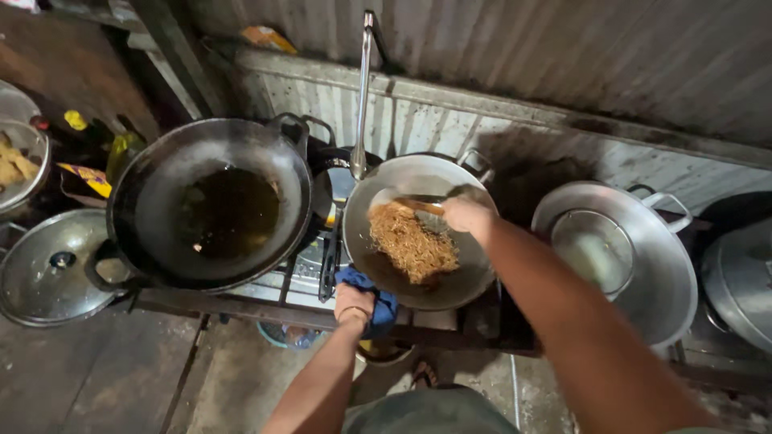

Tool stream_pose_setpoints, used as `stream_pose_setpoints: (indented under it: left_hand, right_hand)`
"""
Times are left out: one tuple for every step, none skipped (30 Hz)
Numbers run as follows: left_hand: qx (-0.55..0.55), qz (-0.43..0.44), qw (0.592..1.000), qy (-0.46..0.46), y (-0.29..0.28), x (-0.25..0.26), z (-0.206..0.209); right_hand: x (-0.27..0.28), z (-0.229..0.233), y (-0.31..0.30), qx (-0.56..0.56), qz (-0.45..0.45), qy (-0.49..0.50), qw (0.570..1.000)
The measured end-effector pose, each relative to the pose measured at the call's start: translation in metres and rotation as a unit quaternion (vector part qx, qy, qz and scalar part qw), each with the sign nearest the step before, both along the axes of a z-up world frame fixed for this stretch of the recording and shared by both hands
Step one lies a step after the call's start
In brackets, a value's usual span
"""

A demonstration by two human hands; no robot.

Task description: The person stirs noodles in a wok using a wooden spatula, then moves to a prep table to debone a cooked fish by hand, separating the meat from the bones into a metal bowl.

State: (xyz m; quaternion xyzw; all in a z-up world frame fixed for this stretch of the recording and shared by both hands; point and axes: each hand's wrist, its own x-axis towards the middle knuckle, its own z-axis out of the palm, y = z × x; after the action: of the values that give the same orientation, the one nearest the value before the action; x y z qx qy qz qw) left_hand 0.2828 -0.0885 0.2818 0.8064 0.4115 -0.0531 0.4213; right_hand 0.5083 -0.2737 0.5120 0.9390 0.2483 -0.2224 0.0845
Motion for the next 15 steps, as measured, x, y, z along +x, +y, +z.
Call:
stream_pose_setpoints:
  left_hand:
    - [-0.003,0.001,1.0,0.011,0.0,-0.001,0.004]
    - [0.01,-0.003,1.0,0.009,-0.003,-0.002,0.009]
    - [0.026,-0.008,1.0,0.005,-0.002,-0.002,0.015]
    - [0.042,-0.013,0.999,0.001,-0.002,-0.002,0.023]
    - [0.04,-0.005,0.999,0.004,-0.001,0.0,0.031]
    - [0.038,0.003,0.999,0.006,-0.001,0.001,0.041]
    - [0.034,0.01,0.999,0.009,-0.002,0.001,0.049]
    - [0.025,0.013,0.999,0.022,0.0,0.003,0.058]
    - [0.015,0.016,0.999,0.036,0.002,0.004,0.063]
    - [0.005,0.019,0.999,0.05,0.002,0.004,0.067]
    - [0.003,0.019,0.998,0.057,0.003,0.005,0.069]
    - [0.002,0.019,0.998,0.064,0.004,0.007,0.069]
    - [0.001,0.018,0.997,0.07,0.006,0.009,0.07]
    - [0.008,0.013,0.998,0.064,0.009,0.011,0.071]
    - [0.013,0.006,0.998,0.059,0.009,0.01,0.072]
  right_hand:
    - [-0.005,0.007,0.0,-0.007,0.035,0.006,0.999]
    - [-0.01,0.015,0.0,-0.019,0.073,0.004,0.997]
    - [-0.013,0.025,0.001,-0.032,0.11,-0.003,0.993]
    - [-0.014,0.034,0.001,-0.051,0.143,-0.017,0.988]
    - [-0.01,0.044,0.002,-0.091,0.157,-0.032,0.983]
    - [-0.007,0.049,0.003,-0.127,0.17,-0.043,0.976]
    - [-0.002,0.053,0.004,-0.184,0.17,-0.051,0.967]
    - [0.006,0.054,0.003,-0.201,0.179,-0.091,0.959]
    - [0.018,0.053,-0.001,-0.219,0.187,-0.129,0.949]
    - [0.028,0.048,-0.006,-0.238,0.194,-0.168,0.937]
    - [0.036,0.037,-0.01,-0.201,0.15,-0.183,0.951]
    - [0.043,0.023,-0.013,-0.163,0.106,-0.197,0.961]
    - [0.051,0.008,-0.014,-0.124,0.06,-0.211,0.968]
    - [0.059,-0.008,-0.011,-0.121,0.014,-0.185,0.975]
    - [0.063,-0.024,-0.008,-0.119,-0.032,-0.158,0.98]
